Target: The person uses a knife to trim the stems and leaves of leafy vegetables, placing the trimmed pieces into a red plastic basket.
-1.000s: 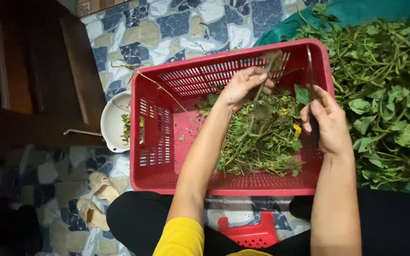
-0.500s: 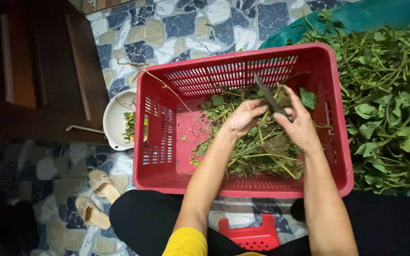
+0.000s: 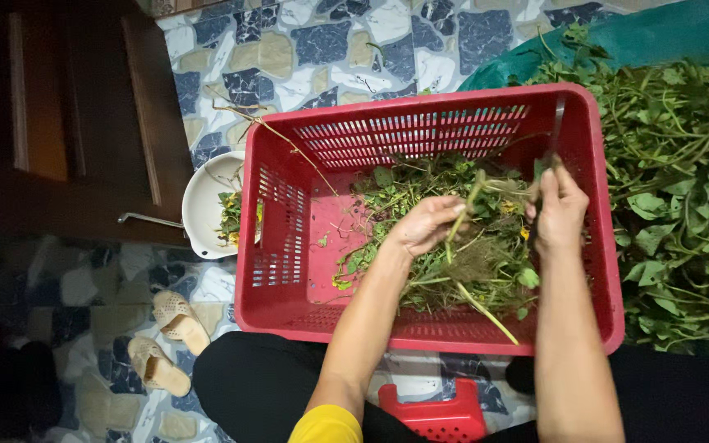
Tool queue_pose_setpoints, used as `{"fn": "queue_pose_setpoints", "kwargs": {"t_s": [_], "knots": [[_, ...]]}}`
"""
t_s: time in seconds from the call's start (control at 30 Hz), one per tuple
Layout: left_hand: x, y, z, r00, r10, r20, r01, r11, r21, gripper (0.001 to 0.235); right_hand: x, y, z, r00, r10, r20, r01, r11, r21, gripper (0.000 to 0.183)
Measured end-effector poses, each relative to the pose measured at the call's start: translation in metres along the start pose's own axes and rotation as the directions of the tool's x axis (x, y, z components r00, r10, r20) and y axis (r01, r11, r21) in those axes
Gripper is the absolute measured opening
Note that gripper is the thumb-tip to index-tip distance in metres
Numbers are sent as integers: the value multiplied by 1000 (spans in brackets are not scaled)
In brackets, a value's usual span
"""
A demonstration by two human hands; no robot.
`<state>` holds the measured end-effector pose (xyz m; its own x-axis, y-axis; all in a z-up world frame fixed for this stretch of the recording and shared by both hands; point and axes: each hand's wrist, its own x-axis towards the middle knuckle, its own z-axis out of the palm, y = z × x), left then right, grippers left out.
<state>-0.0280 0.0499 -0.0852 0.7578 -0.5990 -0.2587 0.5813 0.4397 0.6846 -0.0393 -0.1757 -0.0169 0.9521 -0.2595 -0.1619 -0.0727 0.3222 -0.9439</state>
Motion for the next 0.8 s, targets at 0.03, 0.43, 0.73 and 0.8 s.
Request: {"fn": "queue_pose_setpoints", "kwargs": {"t_s": [0.03,0.43,0.73,0.8], "knots": [[-1,-1,-3,999,41,5,-41,999,-13,18,-1,-6,-8,990,54,130,-67,993,97,62],[2,-5,-4,996,83,-10,-84,988,-133,29,-33,-5,14,857,88,508,11,982,-188,97],[14,-9,2,993,93,-68,-97,993,-67,26,-31,27,32,890,-326,319,444,781,-440,51],[13,-9,6,987,90,-134,-83,995,55,26,-29,25,30,957,-263,124,290,827,-482,50]]}}
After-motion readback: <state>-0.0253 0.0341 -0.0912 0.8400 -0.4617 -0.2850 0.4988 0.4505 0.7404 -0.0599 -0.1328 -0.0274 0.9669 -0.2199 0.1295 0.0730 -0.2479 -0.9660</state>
